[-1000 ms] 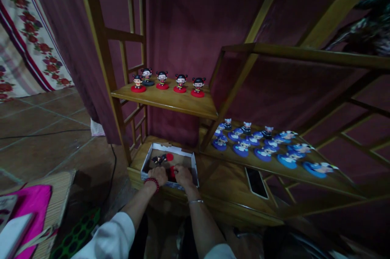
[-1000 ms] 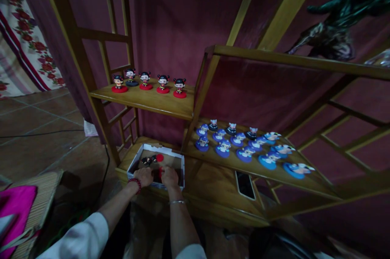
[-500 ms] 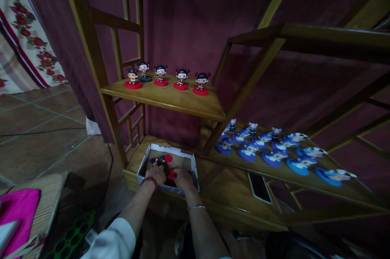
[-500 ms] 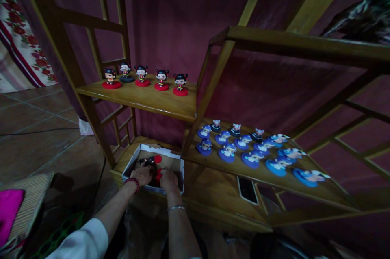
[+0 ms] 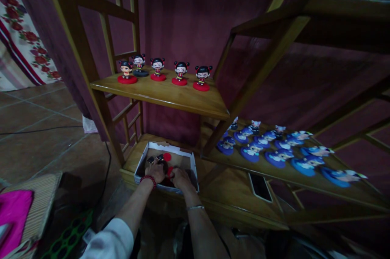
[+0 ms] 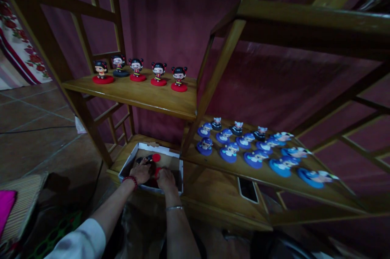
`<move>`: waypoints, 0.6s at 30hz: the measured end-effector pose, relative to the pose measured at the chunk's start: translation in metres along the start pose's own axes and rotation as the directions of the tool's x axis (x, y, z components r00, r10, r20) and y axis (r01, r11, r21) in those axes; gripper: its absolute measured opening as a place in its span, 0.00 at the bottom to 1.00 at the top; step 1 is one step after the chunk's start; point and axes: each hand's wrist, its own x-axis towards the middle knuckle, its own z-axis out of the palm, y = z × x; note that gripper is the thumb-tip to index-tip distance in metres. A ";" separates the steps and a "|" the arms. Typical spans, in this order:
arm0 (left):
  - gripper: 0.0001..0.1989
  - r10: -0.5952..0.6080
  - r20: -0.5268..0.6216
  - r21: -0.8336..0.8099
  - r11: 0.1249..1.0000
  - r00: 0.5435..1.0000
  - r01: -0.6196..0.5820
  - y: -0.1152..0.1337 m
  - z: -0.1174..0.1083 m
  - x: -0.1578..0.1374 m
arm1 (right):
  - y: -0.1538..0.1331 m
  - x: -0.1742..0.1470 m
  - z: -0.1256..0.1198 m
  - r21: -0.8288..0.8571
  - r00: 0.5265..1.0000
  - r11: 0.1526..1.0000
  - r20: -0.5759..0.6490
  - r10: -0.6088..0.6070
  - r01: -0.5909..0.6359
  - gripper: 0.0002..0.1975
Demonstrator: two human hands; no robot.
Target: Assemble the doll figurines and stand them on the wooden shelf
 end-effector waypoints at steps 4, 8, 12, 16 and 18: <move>0.19 -0.008 -0.057 -0.028 1.000 0.998 0.007 -0.007 -0.002 0.006 | 0.001 0.001 0.002 0.015 1.000 1.000 0.007 -0.016 0.016 0.11; 0.20 -0.047 -0.080 -0.077 0.996 0.996 0.041 -0.023 -0.005 0.019 | 0.004 0.003 0.005 0.032 1.000 0.999 0.018 -0.008 0.007 0.13; 0.19 -0.039 -0.098 -0.129 0.991 0.994 0.026 -0.035 -0.011 0.027 | 0.008 0.006 0.008 0.050 1.000 0.999 0.008 -0.001 0.001 0.14; 0.18 -0.029 -0.100 -0.155 0.988 0.995 0.013 -0.038 -0.014 0.026 | 0.007 0.005 0.005 0.049 1.000 0.999 0.015 0.003 -0.003 0.13; 0.18 -0.022 -0.100 -0.155 0.988 0.995 0.006 -0.036 -0.015 0.025 | 0.005 0.003 0.003 0.040 1.000 0.999 0.017 0.002 -0.003 0.13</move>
